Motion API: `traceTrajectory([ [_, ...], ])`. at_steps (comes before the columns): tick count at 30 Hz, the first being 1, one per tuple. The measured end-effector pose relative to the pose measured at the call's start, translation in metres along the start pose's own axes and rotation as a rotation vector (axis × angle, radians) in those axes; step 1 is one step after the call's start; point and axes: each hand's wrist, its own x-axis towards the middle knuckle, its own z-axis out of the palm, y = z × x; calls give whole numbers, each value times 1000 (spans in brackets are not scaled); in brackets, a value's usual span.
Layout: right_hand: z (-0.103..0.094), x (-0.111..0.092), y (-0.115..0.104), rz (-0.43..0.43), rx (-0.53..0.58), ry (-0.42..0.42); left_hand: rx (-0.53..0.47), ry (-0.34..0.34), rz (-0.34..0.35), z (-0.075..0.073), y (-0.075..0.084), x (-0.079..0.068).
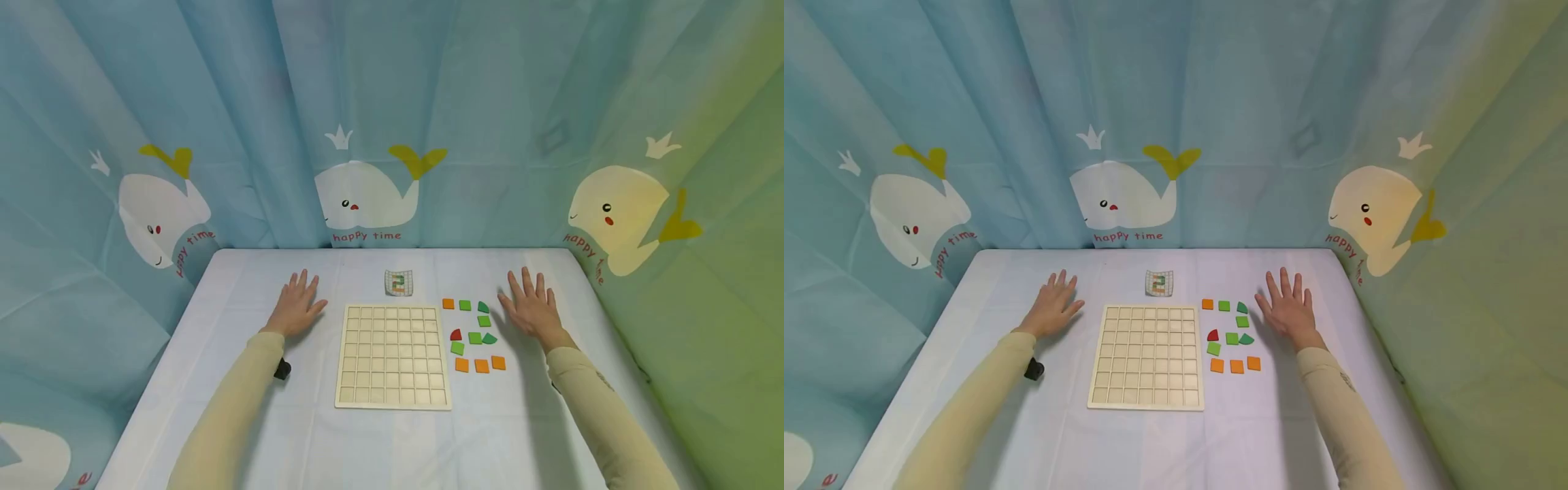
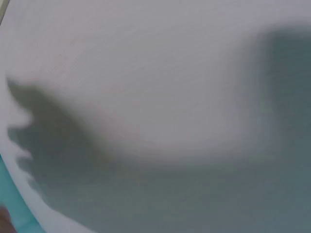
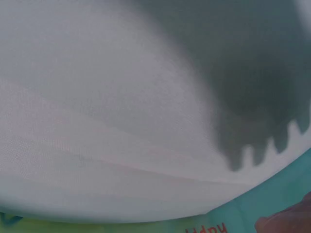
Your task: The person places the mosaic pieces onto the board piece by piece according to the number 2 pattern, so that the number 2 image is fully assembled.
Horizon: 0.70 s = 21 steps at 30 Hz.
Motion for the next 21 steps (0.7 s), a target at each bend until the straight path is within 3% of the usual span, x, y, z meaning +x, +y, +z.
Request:
traceTrajectory([
  [4,0,-4,0,-10,8,-3,-200,10,142,15,10,-7],
  [10,0,-10,0,-32,25,-3,-480,48,141,40,33,-22],
  [15,3,-8,-1,-19,27,-18,-499,16,138,52,33,-28],
  [21,6,-10,-2,-24,39,-29,-470,-10,143,52,30,-31],
])
